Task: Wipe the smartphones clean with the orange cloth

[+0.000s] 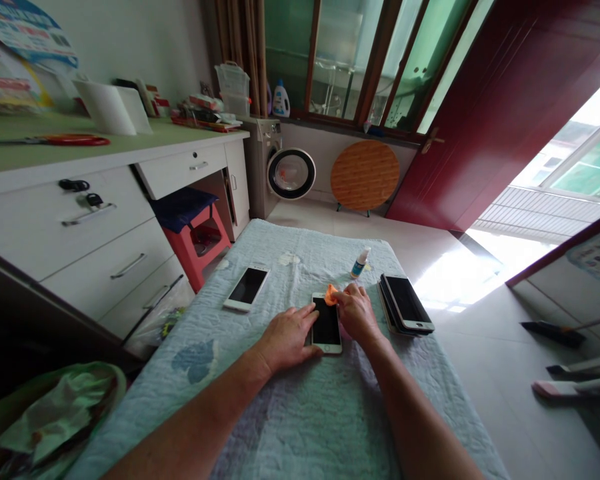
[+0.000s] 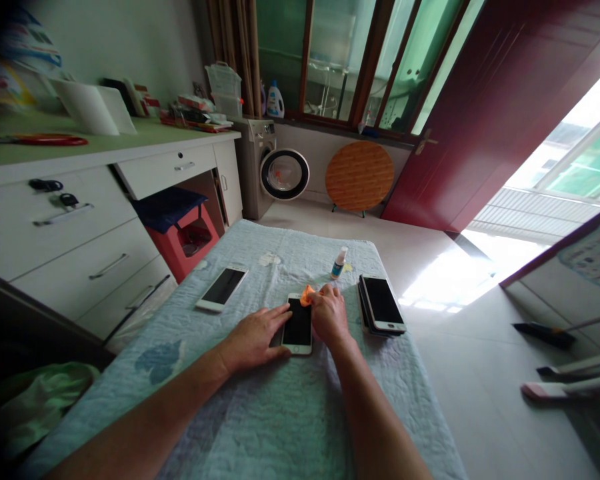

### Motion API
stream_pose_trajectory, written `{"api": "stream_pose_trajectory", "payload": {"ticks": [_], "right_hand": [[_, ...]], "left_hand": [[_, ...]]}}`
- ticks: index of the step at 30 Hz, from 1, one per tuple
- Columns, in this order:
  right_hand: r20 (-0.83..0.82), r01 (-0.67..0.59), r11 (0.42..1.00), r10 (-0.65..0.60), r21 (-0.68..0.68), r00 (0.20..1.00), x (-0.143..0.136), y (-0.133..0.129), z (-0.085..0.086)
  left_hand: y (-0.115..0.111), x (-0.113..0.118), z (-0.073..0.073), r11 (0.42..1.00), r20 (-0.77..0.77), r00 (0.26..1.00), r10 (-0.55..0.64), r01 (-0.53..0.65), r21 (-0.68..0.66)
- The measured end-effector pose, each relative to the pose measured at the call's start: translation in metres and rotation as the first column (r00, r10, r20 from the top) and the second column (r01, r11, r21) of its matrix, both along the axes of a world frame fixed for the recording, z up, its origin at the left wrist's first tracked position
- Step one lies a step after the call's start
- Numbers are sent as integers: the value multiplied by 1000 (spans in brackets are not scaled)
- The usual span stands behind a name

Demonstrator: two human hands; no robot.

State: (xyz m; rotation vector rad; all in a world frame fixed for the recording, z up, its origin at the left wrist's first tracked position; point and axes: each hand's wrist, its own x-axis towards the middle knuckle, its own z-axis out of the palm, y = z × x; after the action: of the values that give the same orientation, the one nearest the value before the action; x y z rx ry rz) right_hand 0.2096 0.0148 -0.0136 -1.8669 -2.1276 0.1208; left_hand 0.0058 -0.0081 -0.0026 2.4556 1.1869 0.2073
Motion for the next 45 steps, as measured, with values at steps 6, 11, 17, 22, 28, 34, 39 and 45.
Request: {"api": "stream_pose_trajectory", "payload": {"ticks": [6,11,17,22,28,34,39,45], "right_hand": [[13,-101,995,101,3,995,-23,-1,0],[-14,-162,987,162,3,987,-35,-5,1],[13,-105,994,105,-21,994,-29,-7,4],[26,8,999,-7,-42,1000,-10,-8,5],[24,66,997,-65,-48,998,5,-10,2],[27,79,997,-78,-26,997,4,-11,0],[27,8,1000,-9,17,1000,-12,-8,1],[47,-136,991,135,18,990,-37,-7,2]], "left_hand": [[0,0,2,999,27,999,-22,21,30],[-1,1,2,999,25,999,-28,26,45],[-3,2,4,998,3,1000,-4,4,64],[-1,1,1,999,-11,1000,-6,7,53],[3,-1,-3,1000,2,1000,7,-7,19],[0,0,2,999,17,1000,26,-26,32],[0,0,3,999,19,1000,6,-7,44],[0,1,3,999,49,999,-13,10,54]]}}
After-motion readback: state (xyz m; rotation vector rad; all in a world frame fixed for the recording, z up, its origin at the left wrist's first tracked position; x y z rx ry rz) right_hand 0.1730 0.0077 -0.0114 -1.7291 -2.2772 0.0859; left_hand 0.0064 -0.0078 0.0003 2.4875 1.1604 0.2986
